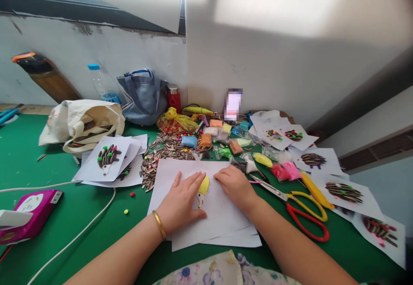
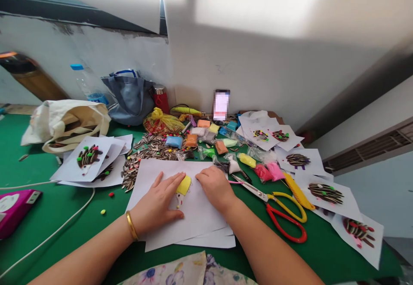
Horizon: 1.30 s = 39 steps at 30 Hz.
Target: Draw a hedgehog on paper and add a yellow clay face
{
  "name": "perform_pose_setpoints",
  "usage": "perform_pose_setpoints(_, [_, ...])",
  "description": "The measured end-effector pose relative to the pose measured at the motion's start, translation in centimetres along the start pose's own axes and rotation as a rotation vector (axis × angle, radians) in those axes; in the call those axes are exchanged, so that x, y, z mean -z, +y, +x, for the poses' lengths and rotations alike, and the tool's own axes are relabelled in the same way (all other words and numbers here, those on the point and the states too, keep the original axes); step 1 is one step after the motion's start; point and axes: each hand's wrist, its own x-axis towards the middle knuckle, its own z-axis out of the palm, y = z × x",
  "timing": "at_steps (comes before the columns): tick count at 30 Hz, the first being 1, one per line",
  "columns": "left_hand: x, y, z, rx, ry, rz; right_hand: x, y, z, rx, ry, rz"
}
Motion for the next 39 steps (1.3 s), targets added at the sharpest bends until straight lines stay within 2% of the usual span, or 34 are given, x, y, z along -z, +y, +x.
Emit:
perform_pose_setpoints(6, [-0.1,0.0,0.0,-0.003,0.010,-0.010,1.4,-1.0,-1.8,0.011,-0.093,-0.089])
perform_pose_setpoints(11, [-0.1,0.0,0.1,-0.004,0.004,-0.002,1.8,-1.2,-1.6,-0.042,-0.158,-0.191])
perform_pose_setpoints(15, [-0.1,-0.1,0.0,-0.007,0.011,0.004,2.0,-1.2,-1.9,-0.032,-0.187,-0.187])
perform_pose_setpoints(22, [-0.2,-0.2,0.0,-0.012,0.009,0.004,1.9,-1.1,-2.3,-0.016,-0.056,-0.043])
perform_pose_setpoints(26, [-0.1,-0.2,0.1,-0.007,0.001,0.001,1.5,-0.9,-0.9,-0.047,-0.052,0.031])
perform_pose_setpoints(30, [0.0,-0.1,0.1,-0.005,-0.006,-0.003,1.2,-0.8,0.0,-0.106,-0.002,0.010])
perform_pose_setpoints(35, [-0.1,-0.1,0.1,-0.003,0.005,-0.012,0.4,-0.6,0.3,-0.087,-0.027,-0.036])
perform_pose_setpoints(39, [-0.2,-0.2,0.1,-0.014,0.018,-0.013,0.4,-0.7,0.2,-0.129,0.006,-0.001])
